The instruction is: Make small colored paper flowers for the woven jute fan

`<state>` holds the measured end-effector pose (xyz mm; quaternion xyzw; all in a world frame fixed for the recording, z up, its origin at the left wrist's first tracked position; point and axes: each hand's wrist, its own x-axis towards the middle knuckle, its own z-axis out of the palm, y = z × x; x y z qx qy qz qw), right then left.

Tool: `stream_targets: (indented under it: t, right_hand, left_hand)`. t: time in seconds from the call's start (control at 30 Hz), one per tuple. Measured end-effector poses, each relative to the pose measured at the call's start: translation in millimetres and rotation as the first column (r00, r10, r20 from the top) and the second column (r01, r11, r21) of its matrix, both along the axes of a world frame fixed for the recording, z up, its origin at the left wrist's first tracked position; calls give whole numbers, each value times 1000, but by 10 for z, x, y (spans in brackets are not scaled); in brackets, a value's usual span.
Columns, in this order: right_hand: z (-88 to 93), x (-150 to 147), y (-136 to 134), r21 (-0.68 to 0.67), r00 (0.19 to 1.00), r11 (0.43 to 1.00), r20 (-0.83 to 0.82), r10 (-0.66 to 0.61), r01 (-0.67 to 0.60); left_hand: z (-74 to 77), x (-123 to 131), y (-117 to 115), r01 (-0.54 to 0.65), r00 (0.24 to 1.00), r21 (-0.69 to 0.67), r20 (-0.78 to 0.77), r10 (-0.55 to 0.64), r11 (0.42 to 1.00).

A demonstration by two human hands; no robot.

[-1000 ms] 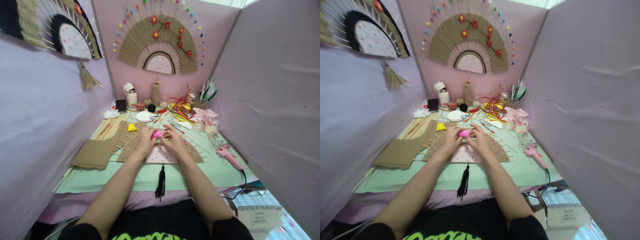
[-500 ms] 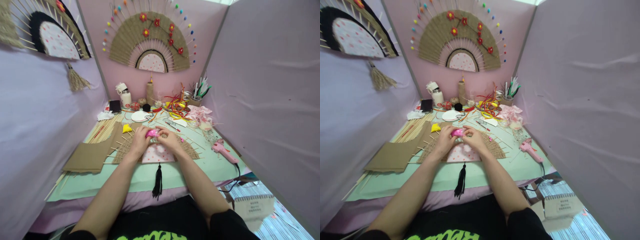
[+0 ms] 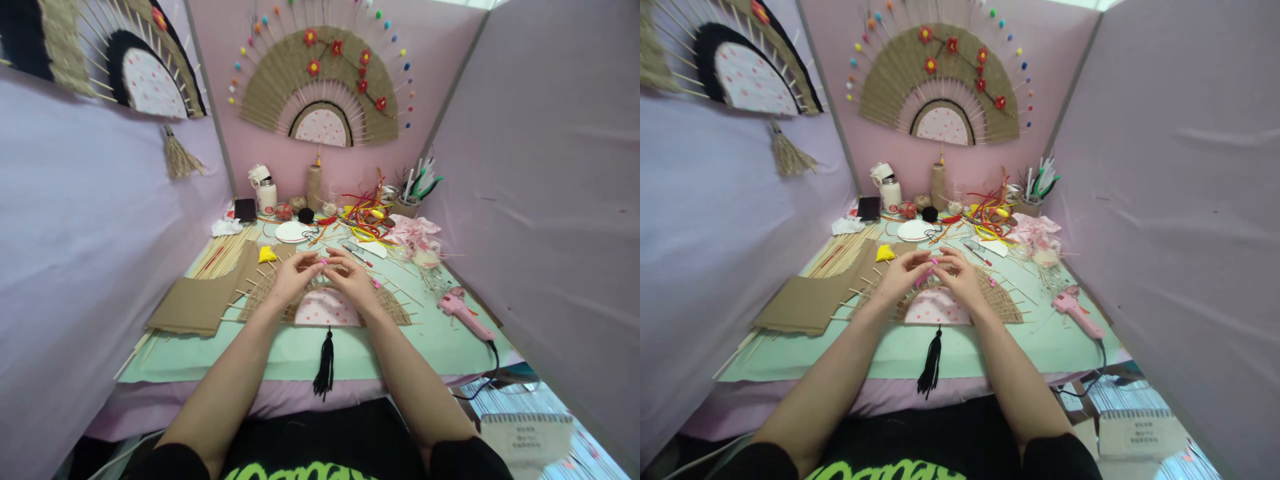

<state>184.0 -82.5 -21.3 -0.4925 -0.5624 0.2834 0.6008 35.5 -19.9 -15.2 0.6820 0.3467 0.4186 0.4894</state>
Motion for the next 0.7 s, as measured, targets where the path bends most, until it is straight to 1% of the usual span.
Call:
stream_targets:
  t: [0.03,0.07,0.1,0.2,0.27,0.33,0.4,0.53,0.6,0.7]
  right_hand:
    - [-2,-15,-7,13,999,1000,40,14,-14]
    - [-4,-29,-12,29,997,999,80,19,-22]
    - [-6,-42,-16,47,993,999,118,18,-24]
    - [-13,-63,-18,95,982,995,187,-6,-12]
    - [-19,-56,-12,117,982,993,183,-39,18]
    - [-28,-37,-1,126,985,990,151,-86,67]
    - [-41,-16,12,121,986,987,120,-117,102]
    - [-68,4,30,105,985,987,117,-130,118]
    - [-75,5,32,103,983,987,128,-133,120]
    - [-75,5,28,99,981,988,142,-135,122]
  left_hand:
    - [1,14,-16,46,998,-51,49,-44,998]
    - [-4,23,-29,70,995,-74,82,-64,995]
    - [-13,27,-37,68,993,-73,101,-60,995]
    - [-36,16,-31,-22,993,-17,116,24,1000]
    - [-34,-3,-10,-82,990,9,119,80,997]
    - [-21,-18,14,-103,987,-4,126,102,995]
    - [-7,-25,34,-87,984,-63,148,96,994]
    - [-2,-11,47,-10,965,-211,254,65,978]
    - [-6,-3,43,24,951,-242,305,52,970]
    - [-14,-3,39,40,940,-245,338,46,969]
